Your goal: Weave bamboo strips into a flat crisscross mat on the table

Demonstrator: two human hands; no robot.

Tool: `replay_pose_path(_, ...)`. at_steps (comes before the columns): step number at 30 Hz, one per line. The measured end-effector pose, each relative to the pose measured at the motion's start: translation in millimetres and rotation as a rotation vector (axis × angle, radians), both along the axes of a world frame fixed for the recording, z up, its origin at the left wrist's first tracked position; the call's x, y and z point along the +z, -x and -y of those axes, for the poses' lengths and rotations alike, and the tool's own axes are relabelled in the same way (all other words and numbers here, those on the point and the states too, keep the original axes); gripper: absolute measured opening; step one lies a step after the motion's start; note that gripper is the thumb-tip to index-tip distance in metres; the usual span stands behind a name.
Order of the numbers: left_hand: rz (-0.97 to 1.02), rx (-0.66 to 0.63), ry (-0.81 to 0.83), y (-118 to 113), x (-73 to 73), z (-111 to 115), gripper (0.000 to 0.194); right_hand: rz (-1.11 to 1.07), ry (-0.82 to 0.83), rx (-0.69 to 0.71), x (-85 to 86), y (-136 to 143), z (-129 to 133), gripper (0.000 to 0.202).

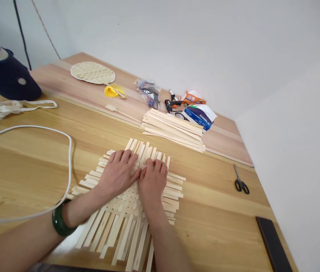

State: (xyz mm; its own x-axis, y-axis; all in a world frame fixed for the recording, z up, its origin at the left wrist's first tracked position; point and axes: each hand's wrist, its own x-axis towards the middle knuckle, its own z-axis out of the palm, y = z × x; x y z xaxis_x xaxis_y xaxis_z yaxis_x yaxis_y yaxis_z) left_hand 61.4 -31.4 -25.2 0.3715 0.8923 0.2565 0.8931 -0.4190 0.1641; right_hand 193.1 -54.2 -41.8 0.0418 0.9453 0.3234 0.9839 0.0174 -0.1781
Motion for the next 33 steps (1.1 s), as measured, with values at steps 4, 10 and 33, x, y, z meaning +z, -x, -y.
replay_pose_path(4, 0.010, 0.005, 0.004, 0, 0.0, -1, 0.031, -0.025, -0.009, 0.012, -1.4, -1, -1, 0.023)
replay_pose_path(10, 0.017, 0.017, 0.027, -1, 0.6, -3, 0.029, -0.052, -0.033, 0.052, -1.3, -3, 0, 0.023)
replay_pose_path(33, 0.038, -0.156, -0.053, 26, -17.7, 20, 0.065, 0.014, 0.051, 0.022, 0.3, -23, 41, 0.063)
